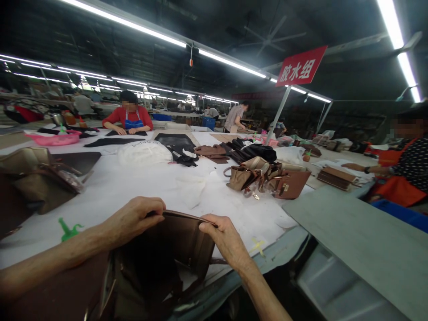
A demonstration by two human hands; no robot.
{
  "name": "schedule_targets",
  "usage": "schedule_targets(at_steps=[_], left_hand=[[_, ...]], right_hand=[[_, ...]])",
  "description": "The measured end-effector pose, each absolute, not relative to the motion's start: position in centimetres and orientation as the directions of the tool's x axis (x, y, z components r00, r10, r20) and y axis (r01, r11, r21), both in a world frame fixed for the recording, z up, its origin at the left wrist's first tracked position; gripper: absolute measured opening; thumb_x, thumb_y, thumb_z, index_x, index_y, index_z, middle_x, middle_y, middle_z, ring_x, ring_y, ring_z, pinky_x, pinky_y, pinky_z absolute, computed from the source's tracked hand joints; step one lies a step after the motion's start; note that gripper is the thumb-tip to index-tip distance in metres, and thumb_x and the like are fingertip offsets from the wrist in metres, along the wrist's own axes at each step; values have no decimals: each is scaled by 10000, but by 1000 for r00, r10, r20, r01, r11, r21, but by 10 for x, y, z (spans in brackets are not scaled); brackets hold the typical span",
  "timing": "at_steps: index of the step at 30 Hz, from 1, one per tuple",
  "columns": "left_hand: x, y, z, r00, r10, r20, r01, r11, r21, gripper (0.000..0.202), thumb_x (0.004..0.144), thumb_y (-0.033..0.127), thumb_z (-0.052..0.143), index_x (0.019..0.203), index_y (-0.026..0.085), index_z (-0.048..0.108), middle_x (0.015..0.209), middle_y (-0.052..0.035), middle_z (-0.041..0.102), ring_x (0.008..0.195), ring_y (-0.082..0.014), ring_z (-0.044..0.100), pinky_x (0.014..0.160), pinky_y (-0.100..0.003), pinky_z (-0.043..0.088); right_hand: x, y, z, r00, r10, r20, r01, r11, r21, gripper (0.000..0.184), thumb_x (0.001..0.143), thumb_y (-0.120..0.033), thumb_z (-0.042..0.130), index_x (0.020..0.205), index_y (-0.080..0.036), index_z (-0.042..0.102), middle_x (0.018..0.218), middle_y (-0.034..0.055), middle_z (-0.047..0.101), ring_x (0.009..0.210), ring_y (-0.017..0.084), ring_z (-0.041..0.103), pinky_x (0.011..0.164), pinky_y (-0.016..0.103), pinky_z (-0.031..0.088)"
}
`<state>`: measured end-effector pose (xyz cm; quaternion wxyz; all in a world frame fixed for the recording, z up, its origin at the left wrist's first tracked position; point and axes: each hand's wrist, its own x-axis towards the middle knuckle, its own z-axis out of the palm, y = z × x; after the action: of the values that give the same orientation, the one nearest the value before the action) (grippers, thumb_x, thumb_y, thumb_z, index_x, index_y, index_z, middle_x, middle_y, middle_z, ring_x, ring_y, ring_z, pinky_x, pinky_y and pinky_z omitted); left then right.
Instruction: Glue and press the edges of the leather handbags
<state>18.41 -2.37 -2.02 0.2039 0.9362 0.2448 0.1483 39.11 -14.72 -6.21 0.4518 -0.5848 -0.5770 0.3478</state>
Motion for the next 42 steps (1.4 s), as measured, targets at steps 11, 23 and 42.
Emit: schedule_targets(at_steps=[11, 23, 42], left_hand=[[184, -17, -30, 851, 459, 253, 394, -879, 269, 147, 751, 178, 450, 605, 171, 469, 623, 26, 510, 567, -95, 432, 564, -207, 295], [189, -20, -30, 825, 516, 232, 485, -856, 179, 150, 763, 200, 435, 624, 168, 483, 641, 3, 553, 581, -114, 476, 564, -224, 312], [191, -26, -28, 794, 547, 264, 508, -837, 205, 140, 713, 165, 432, 590, 170, 498, 623, 3, 565, 570, -112, 468, 548, -225, 301]], right_hand=[[393, -142, -76, 184, 962, 204, 580, 61, -812, 305, 855, -408, 447, 698, -174, 564, 608, -37, 484, 598, 119, 441, 560, 225, 340], [387, -138, -72, 63, 896, 439, 913, 126, -388, 217, 881, -346, 448, 849, -216, 619, 742, 4, 641, 696, 154, 576, 670, 239, 401], [361, -126, -57, 43, 924, 380, 997, -17, -72, 289, 901, -341, 396, 686, -214, 542, 624, -16, 616, 592, 139, 553, 558, 254, 271]])
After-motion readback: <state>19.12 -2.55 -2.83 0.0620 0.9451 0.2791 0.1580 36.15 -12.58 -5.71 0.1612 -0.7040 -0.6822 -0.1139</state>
